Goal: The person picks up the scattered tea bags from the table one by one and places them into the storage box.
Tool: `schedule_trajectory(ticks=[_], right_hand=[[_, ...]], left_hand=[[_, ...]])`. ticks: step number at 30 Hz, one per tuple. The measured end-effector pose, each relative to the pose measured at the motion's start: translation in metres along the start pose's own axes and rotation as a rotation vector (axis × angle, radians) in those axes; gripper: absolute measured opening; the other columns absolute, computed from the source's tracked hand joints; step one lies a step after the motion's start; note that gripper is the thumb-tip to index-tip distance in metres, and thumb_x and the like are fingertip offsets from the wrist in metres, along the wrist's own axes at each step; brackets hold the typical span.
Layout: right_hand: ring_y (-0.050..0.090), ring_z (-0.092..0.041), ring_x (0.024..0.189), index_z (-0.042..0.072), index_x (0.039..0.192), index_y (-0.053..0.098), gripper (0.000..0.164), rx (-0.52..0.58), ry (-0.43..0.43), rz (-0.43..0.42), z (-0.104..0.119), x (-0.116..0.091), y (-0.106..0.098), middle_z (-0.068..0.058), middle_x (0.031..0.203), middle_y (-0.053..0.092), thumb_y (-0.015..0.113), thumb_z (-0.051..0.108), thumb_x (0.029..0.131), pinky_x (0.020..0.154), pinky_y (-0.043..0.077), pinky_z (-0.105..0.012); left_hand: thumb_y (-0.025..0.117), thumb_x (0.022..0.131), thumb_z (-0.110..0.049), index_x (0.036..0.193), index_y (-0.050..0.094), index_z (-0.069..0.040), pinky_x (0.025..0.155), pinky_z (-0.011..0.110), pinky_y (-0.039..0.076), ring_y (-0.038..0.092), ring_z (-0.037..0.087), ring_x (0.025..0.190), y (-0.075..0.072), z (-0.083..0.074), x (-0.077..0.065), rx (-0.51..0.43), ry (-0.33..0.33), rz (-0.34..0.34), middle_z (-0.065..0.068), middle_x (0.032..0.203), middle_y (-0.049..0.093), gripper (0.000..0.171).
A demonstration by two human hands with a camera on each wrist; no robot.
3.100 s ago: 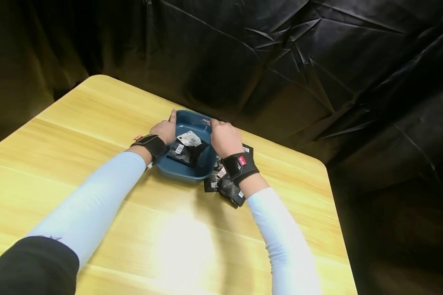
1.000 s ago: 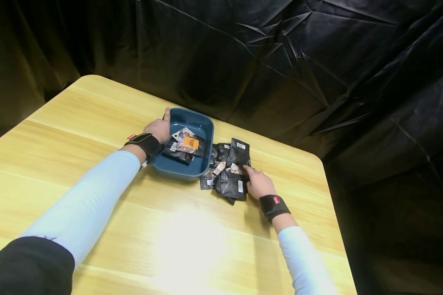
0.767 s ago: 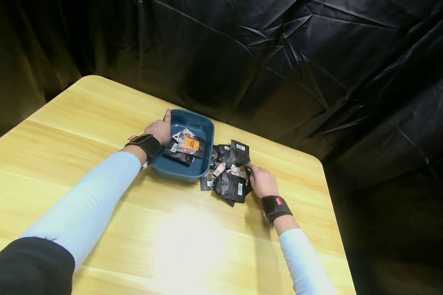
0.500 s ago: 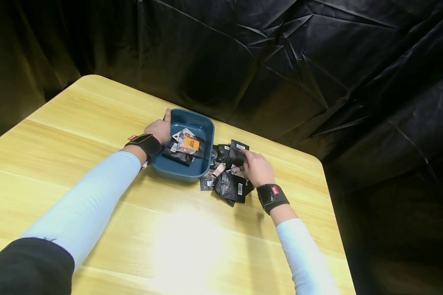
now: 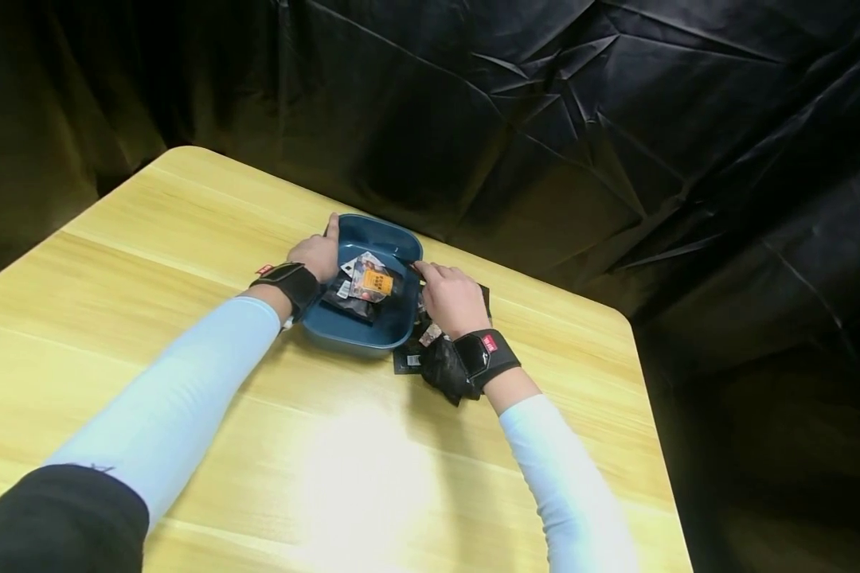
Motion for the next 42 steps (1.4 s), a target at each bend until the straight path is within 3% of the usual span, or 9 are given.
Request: schedule_trajectory(ticks=[15,19,23,28,32,39,42], right_hand=[[0.062,-0.021,0.105,0.015,0.129,0.057,0.038,0.008,-0.066,-0.002,0.028,0.016,0.0,-0.006,0.122,0.064,0.056,0.019,0.092,0.088,0.05,-0.033],[0.055,-0.027,0.117,0.021,0.135,0.05,0.056,0.032,-0.084,0.1,0.03,0.015,0.002,-0.008,0.136,0.054,0.057,0.047,0.087,0.094,0.046,-0.044],[0.044,-0.031,0.129,0.026,0.141,0.041,0.076,0.084,-0.039,0.198,0.02,0.007,0.002,-0.008,0.147,0.041,0.051,0.069,0.079,0.1,0.037,-0.054],[0.04,-0.032,0.133,0.023,0.142,0.041,0.069,0.145,0.036,0.219,-0.006,-0.012,0.002,-0.009,0.149,0.037,0.05,0.061,0.084,0.104,0.034,-0.052],[0.04,-0.034,0.132,0.021,0.14,0.044,0.062,0.185,0.054,0.255,-0.028,-0.041,0.01,-0.011,0.149,0.036,0.055,0.048,0.085,0.104,0.034,-0.053],[0.036,-0.038,0.134,0.021,0.144,0.037,0.081,0.182,0.057,0.46,-0.044,-0.1,0.04,-0.016,0.15,0.033,0.069,0.05,0.076,0.102,0.036,-0.053],[0.033,-0.036,0.137,0.019,0.144,0.038,0.082,0.191,0.051,0.462,-0.044,-0.108,0.046,-0.015,0.148,0.036,0.071,0.048,0.075,0.106,0.034,-0.049]], left_hand=[[0.045,0.091,-0.005,0.149,-0.01,-0.005,0.077,0.046,0.049,0.062,0.036,0.091,0.001,-0.003,-0.001,-0.018,0.008,-0.009,0.029,0.109,0.061,0.08],[0.045,0.092,-0.006,0.149,-0.01,-0.005,0.077,0.046,0.049,0.061,0.037,0.092,0.001,-0.002,-0.001,-0.022,0.004,-0.005,0.029,0.11,0.06,0.08],[0.045,0.092,-0.006,0.149,-0.011,-0.005,0.075,0.045,0.049,0.061,0.036,0.09,0.002,0.0,0.0,-0.027,0.008,-0.003,0.029,0.108,0.06,0.08],[0.044,0.092,-0.005,0.149,-0.011,-0.004,0.072,0.044,0.049,0.061,0.035,0.086,0.002,0.003,0.003,-0.029,0.019,-0.008,0.028,0.103,0.062,0.08],[0.044,0.091,-0.005,0.149,-0.011,-0.004,0.073,0.045,0.049,0.061,0.036,0.087,0.002,0.002,0.005,-0.025,0.021,-0.007,0.028,0.103,0.061,0.08],[0.043,0.09,-0.003,0.149,-0.01,-0.004,0.061,0.04,0.045,0.059,0.031,0.072,0.0,-0.001,0.002,-0.03,0.029,-0.01,0.023,0.086,0.063,0.079],[0.043,0.09,-0.003,0.149,-0.009,-0.003,0.061,0.039,0.045,0.058,0.03,0.069,-0.001,0.0,0.0,-0.036,0.028,-0.015,0.022,0.082,0.063,0.079]])
Point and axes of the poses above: each hand's wrist, its own x-axis towards the middle knuckle, its own y-axis out of the palm, z = x × y, the point moved 4 cm from there along x, towards the middle knuckle
